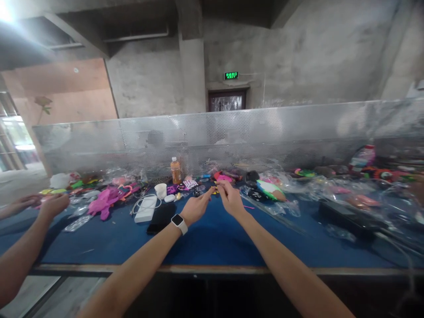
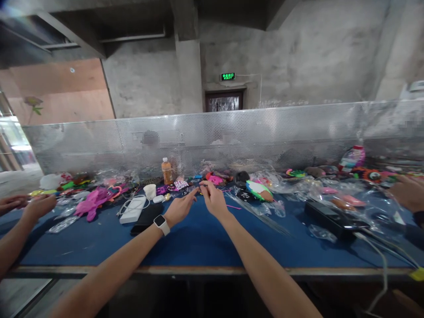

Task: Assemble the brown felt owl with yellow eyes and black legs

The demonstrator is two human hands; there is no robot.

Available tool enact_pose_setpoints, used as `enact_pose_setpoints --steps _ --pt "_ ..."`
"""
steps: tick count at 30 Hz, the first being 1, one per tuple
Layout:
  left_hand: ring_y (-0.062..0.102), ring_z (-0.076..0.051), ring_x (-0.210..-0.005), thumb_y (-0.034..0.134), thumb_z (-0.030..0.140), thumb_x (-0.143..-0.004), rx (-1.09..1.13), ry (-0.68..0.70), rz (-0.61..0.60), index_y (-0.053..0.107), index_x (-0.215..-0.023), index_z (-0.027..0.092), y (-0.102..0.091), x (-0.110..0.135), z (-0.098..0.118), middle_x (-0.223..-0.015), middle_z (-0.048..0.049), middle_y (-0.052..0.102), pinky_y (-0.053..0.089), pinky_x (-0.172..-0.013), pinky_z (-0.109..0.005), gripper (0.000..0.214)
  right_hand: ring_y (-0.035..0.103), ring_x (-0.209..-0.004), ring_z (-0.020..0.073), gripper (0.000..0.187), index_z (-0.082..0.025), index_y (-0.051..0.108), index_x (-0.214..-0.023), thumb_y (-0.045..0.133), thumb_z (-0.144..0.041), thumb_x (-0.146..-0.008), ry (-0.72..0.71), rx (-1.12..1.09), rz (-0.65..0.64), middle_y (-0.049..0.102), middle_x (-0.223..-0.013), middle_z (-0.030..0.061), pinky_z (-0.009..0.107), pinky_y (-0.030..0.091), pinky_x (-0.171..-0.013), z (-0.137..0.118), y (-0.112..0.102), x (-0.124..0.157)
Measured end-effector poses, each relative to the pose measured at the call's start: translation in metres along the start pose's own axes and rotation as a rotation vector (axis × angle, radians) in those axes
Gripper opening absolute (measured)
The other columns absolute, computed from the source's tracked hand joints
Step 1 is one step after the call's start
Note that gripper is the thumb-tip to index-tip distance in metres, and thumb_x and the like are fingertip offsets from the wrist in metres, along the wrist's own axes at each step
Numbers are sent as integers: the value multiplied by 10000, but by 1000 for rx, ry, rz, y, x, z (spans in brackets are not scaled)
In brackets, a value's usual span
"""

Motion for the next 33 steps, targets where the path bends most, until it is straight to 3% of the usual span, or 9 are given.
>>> enact_pose_setpoints --steps 5,8,13,18,23,28,33 --pt "769 -176 -924 335 122 -1057 13 -32 38 296 -1639 214 2 1 -7 -1210 -89 753 581 -771 -230 590 651 -589 175 332 -241 652 -1260 406 -397 -1101 -14 -2 -17 698 -745 1 326 537 -671 -9 -2 1" --pt "765 -179 -923 351 121 -1055 5 -43 52 309 -1633 228 -1 1 -8 -1214 -80 751 574 -763 -228 590 638 -570 176 344 -234 621 -1264 346 -367 -1105 -33 -17 1 700 -762 9 321 530 -652 -12 -5 1" --pt "764 -182 -940 385 125 -1052 -3 -37 57 346 -1621 258 -1 2 -5 -1218 -67 752 567 -763 -217 586 705 -819 220 322 -230 650 -1128 355 -352 -1089 -87 2 71 741 -1005 85 360 555 -793 -18 -10 1" --pt "765 -174 -917 367 134 -1054 10 -23 65 349 -1618 235 0 2 2 -1182 -72 758 580 -773 -223 573 710 -972 263 309 -243 697 -1080 417 -373 -1082 -113 48 79 753 -1059 110 383 545 -870 -23 -9 2" --pt "759 -170 -929 362 123 -1049 30 -2 74 362 -1605 227 0 2 1 -1145 -64 757 589 -830 -250 566 710 -808 239 289 -243 709 -1048 463 -394 -1074 -104 37 57 757 -967 88 359 540 -781 -21 -8 1" --pt "731 -181 -981 339 142 -1077 69 37 95 441 -1549 227 0 0 -1 -1084 -58 749 569 -951 -320 491 630 -548 183 314 -244 631 -1282 410 -369 -1097 -48 13 25 728 -797 23 323 510 -635 -16 -9 4" --pt "700 -193 -1005 350 167 -1099 89 57 128 452 -1534 216 -1 0 0 -1077 -58 752 535 -978 -348 450 637 -613 188 272 -234 660 -1095 440 -393 -1086 -48 4 75 710 -808 37 326 514 -664 -19 -8 2"
Point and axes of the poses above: each hand's wrist, its own x-axis away from the middle knuckle, its own y-axis out of the palm, z = x × y, the point moved 2 cm from there along -x, towards the middle knuckle
